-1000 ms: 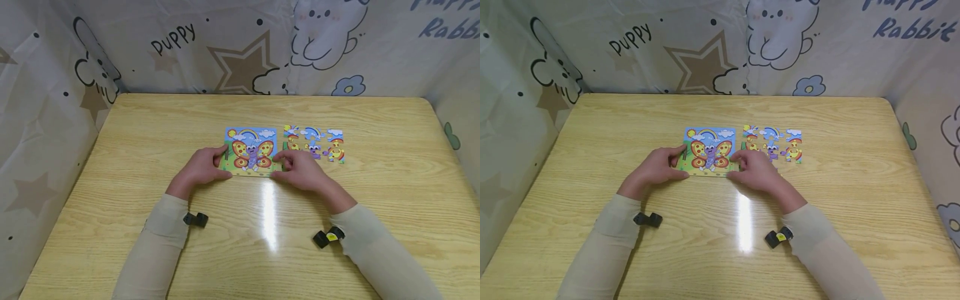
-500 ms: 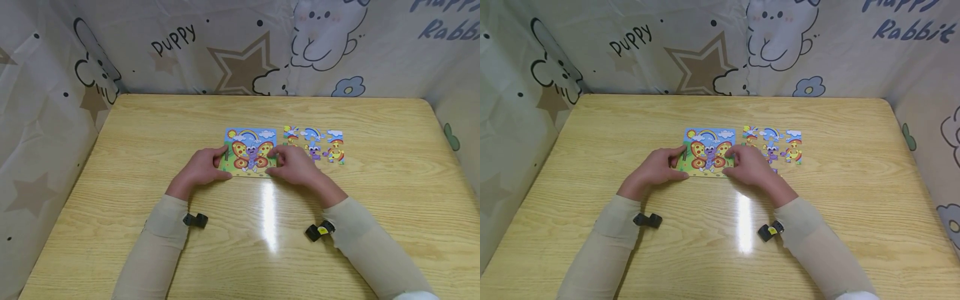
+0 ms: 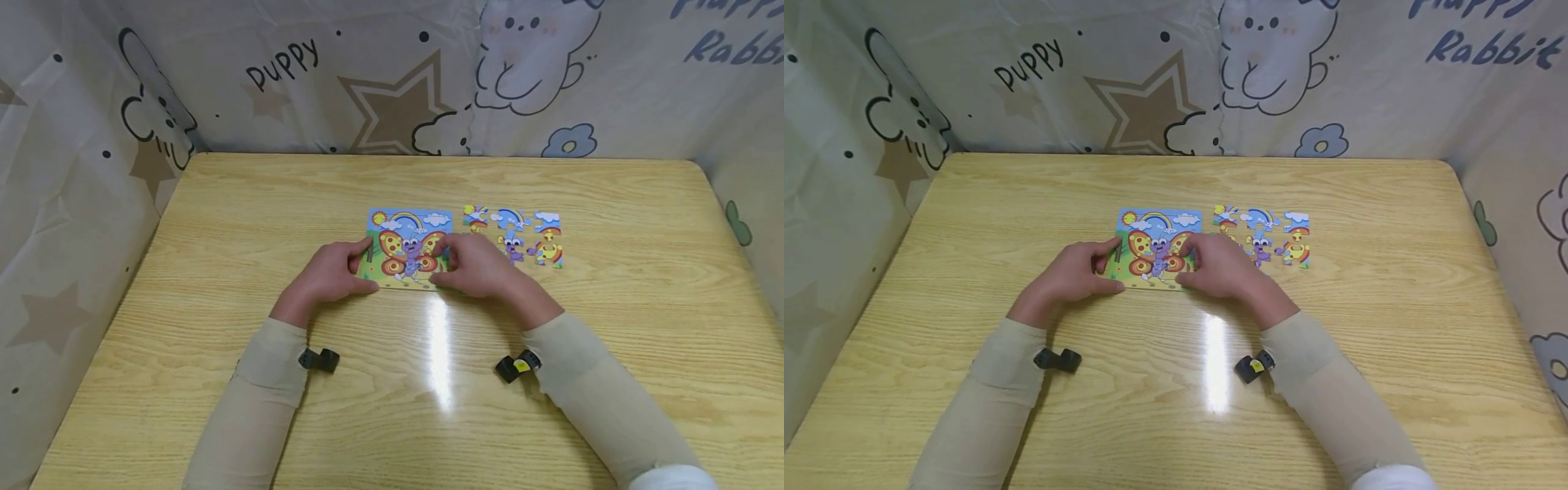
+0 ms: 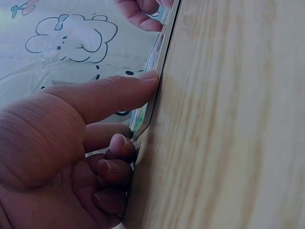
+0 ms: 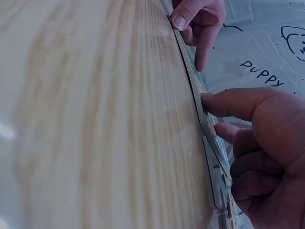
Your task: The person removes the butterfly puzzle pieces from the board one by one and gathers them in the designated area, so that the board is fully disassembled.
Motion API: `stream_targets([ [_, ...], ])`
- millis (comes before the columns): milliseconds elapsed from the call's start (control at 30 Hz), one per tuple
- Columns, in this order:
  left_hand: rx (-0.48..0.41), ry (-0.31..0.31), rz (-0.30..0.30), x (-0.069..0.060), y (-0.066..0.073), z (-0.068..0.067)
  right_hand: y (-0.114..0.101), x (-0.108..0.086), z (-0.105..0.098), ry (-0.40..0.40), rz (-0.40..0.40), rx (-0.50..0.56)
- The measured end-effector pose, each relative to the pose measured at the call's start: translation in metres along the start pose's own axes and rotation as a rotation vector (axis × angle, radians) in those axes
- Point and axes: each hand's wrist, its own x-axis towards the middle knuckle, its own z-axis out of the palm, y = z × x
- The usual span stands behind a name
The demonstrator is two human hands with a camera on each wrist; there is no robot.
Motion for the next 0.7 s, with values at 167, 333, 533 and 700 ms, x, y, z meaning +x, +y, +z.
stream_targets([
  [167, -0.004, -0.001, -0.014, 0.001, 0.0, 0.0, 0.002, 0.001, -0.001, 0.007, -0.009, 0.003],
  [333, 0.0, 0.002, -0.02, 0.001, 0.0, 0.0, 0.004, -0.001, -0.001, 0.032, -0.01, 0.028],
  [533, 0.003, 0.005, -0.02, 0.001, 0.0, 0.0, 0.006, -0.007, -0.002, 0.039, 0.017, 0.061],
  [700, -0.004, 0.005, -0.009, 0.002, -0.001, 0.001, 0.009, -0.013, -0.005, 0.064, 0.014, 0.055],
])
